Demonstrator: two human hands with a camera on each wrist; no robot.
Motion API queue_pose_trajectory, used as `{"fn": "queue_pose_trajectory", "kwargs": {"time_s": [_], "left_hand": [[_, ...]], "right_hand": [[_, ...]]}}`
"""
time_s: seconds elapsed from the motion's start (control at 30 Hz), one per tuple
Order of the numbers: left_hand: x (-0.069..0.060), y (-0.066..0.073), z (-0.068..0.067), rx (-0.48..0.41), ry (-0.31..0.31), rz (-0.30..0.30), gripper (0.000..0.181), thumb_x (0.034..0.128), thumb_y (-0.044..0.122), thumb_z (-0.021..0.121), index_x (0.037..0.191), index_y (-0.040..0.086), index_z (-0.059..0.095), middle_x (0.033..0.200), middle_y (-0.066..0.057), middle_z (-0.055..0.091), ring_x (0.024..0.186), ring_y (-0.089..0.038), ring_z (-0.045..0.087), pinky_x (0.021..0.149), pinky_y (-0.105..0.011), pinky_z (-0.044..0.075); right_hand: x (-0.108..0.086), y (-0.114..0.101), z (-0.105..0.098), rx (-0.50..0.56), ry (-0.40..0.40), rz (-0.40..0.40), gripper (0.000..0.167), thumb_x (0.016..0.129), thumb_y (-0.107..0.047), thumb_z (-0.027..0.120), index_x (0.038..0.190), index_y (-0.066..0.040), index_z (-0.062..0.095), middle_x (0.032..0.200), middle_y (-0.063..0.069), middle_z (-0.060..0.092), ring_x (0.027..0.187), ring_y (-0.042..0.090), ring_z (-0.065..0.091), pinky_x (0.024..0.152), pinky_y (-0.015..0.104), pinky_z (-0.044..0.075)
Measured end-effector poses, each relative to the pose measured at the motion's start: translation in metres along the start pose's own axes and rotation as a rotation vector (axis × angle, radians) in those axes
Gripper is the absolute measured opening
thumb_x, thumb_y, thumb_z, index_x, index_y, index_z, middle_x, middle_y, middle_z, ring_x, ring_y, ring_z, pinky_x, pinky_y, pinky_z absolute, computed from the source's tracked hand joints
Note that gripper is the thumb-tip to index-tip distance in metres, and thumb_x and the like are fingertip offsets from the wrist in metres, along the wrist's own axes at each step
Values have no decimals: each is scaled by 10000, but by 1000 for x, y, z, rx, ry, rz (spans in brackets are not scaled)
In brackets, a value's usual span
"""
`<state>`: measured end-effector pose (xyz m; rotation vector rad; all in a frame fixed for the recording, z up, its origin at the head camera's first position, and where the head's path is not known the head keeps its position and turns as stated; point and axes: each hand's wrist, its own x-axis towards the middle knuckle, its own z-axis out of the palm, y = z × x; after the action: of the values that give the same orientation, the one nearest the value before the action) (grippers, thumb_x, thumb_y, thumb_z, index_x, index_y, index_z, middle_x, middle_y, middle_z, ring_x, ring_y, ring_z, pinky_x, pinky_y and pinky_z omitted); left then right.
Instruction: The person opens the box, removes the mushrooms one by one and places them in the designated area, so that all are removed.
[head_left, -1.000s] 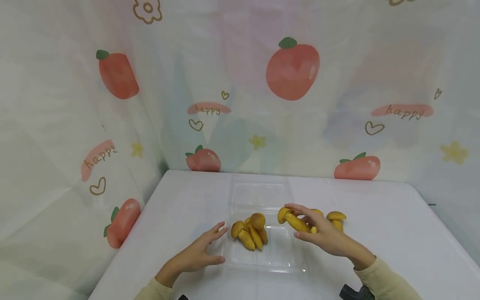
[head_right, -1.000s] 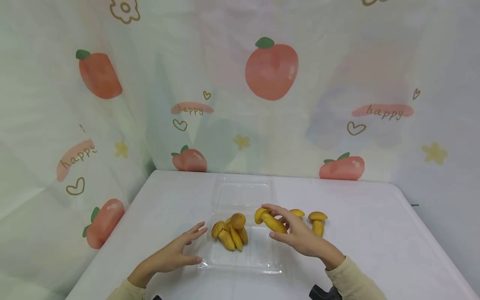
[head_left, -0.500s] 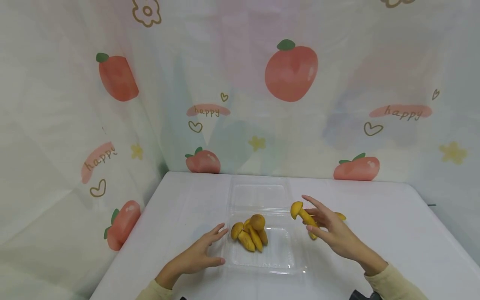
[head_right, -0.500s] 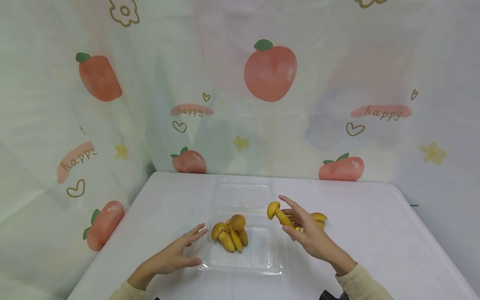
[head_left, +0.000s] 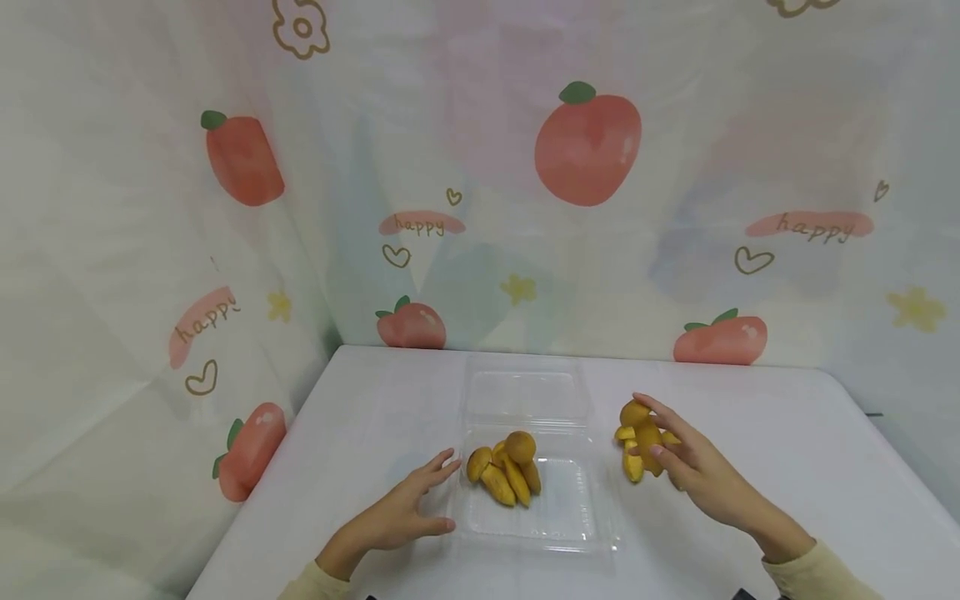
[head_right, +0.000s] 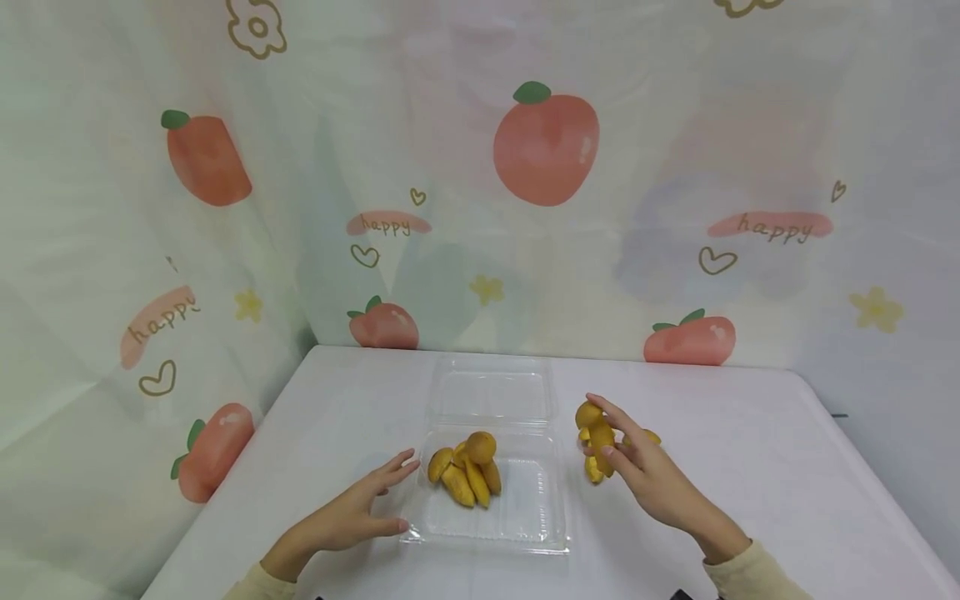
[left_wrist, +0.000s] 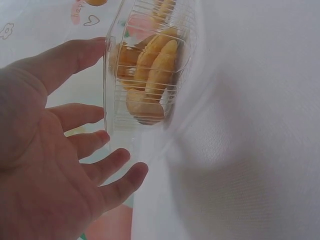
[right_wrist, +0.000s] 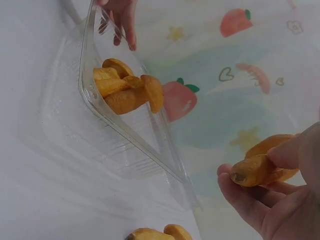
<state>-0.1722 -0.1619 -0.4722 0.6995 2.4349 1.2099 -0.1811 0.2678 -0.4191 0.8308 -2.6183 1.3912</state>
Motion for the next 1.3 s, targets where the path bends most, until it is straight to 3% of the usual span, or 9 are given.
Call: {"fn": "queue_pose_trajectory", "kwargs": {"time_s": [0.1,0.3,0.4,0.63,0.8,0.97,1.1,1.3], "left_hand": [[0,1,0,4,1,1,798,928,231,735,1579,37,316,1700,-181,151,1543,-474,173,1176,-706,227],[0,0,0,14,6,8,802,926,235,737,1580,41,315,1699,-187,149,1542,-475,173,1176,-707,223],[0,-1,0,16,9,7,803,925,235,736,1581,45,314,1700,-185,149,1542,-476,172,1176,-710,221],[0,-1,0,14,6,9,802,926,246,734,1582,50,316,1699,-186,150,1543,-477,170,1174,-714,221],[0,-1,1,11,0,11,796,931,253,726,1582,48,316,1698,-191,151,1542,-480,169,1174,-715,222],[-1,-1,1,15,-3,6,797,931,255,728,1581,46,316,1697,-193,154,1540,-480,176,1174,-712,227],[-1,1,1,15,0,9,796,933,250,727,1580,38,314,1696,-200,151,1540,-481,174,1173,-713,223],[-1,1,1,35,4,10,789,935,253,724,1578,39,319,1694,-203,153,1541,-473,178,1180,-706,221]], "right_hand": [[-2,1,-3,31,-6,7,612,1033,-17,515,1587,-128,280,1408,251,435,972,37,634,601,259,558],[-3,7,-8,74,-6,-17,615,1013,2,546,1565,-98,295,1340,-149,483,984,3,641,647,276,583],[-5,8,-10,56,5,-31,617,1001,12,562,1557,-86,312,1310,-272,501,987,-6,643,648,268,574],[-10,10,-18,-4,34,-15,649,988,9,588,1562,-81,300,1263,-284,542,940,22,651,700,213,558],[-14,14,-23,-16,38,-2,656,992,16,577,1570,-71,279,1283,-302,494,972,-29,647,746,175,562],[-18,21,-27,6,32,6,666,985,32,581,1572,-81,289,1352,-288,405,952,-6,671,722,206,591],[-19,27,-33,10,42,13,678,973,42,595,1570,-88,301,1331,-259,424,929,37,688,704,225,592],[-24,33,-41,-26,49,49,681,978,14,605,1576,-96,297,1309,-288,423,935,-13,670,699,222,591]]}}
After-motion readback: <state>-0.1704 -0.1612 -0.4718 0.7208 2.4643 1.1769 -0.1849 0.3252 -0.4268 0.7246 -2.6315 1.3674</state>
